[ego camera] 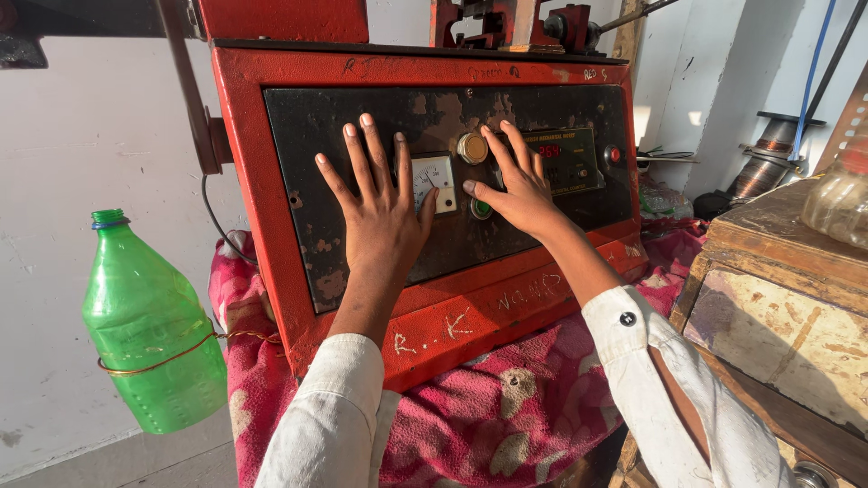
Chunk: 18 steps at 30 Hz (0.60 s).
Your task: The person sits at a workbench fitting small white plastic pieces into the slots of toothed circular metal discs, pressing each piece in by hand and turning the discs as they work. They then move to a red benchtop machine, adjust its control panel knobs and buttons, and finally unplug its power cord from the wall socket.
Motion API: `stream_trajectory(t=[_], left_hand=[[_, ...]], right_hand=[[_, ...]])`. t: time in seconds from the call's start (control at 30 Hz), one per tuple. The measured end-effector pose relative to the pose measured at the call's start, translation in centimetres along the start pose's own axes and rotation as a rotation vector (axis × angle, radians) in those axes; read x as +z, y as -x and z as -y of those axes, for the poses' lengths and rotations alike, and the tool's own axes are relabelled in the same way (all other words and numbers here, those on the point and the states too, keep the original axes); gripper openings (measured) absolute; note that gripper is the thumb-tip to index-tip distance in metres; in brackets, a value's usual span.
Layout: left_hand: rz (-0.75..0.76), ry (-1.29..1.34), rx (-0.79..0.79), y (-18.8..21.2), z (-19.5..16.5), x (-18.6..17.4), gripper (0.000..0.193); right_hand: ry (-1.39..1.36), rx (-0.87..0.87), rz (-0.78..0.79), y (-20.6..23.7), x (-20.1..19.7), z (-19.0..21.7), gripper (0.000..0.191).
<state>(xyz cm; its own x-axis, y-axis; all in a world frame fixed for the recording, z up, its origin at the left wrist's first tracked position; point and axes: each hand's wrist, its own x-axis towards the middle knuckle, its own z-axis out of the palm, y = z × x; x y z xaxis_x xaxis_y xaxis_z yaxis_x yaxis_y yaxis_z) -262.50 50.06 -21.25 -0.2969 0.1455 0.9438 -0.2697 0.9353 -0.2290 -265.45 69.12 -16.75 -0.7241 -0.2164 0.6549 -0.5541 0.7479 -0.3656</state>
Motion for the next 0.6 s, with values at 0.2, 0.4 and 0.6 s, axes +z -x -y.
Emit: stream_trajectory(t=[0.2, 0.4, 0.6], left_hand=[[-0.029, -0.019, 0.009, 0.4, 0.1, 0.5, 0.075], [-0.024, 0.007, 0.017, 0.7, 0.0, 1.2, 0.075], [-0.037, -0.010, 0.012, 0.8, -0.1, 1.8, 0.074]], right_hand=[[-0.003, 0.026, 0.002, 0.0, 0.5, 0.1, 0.091], [0.001, 0.014, -0.022, -0.1, 0.9, -0.3, 0.091], [-0.028, -0.005, -0.015, 0.0, 1.0, -0.1, 0.088]])
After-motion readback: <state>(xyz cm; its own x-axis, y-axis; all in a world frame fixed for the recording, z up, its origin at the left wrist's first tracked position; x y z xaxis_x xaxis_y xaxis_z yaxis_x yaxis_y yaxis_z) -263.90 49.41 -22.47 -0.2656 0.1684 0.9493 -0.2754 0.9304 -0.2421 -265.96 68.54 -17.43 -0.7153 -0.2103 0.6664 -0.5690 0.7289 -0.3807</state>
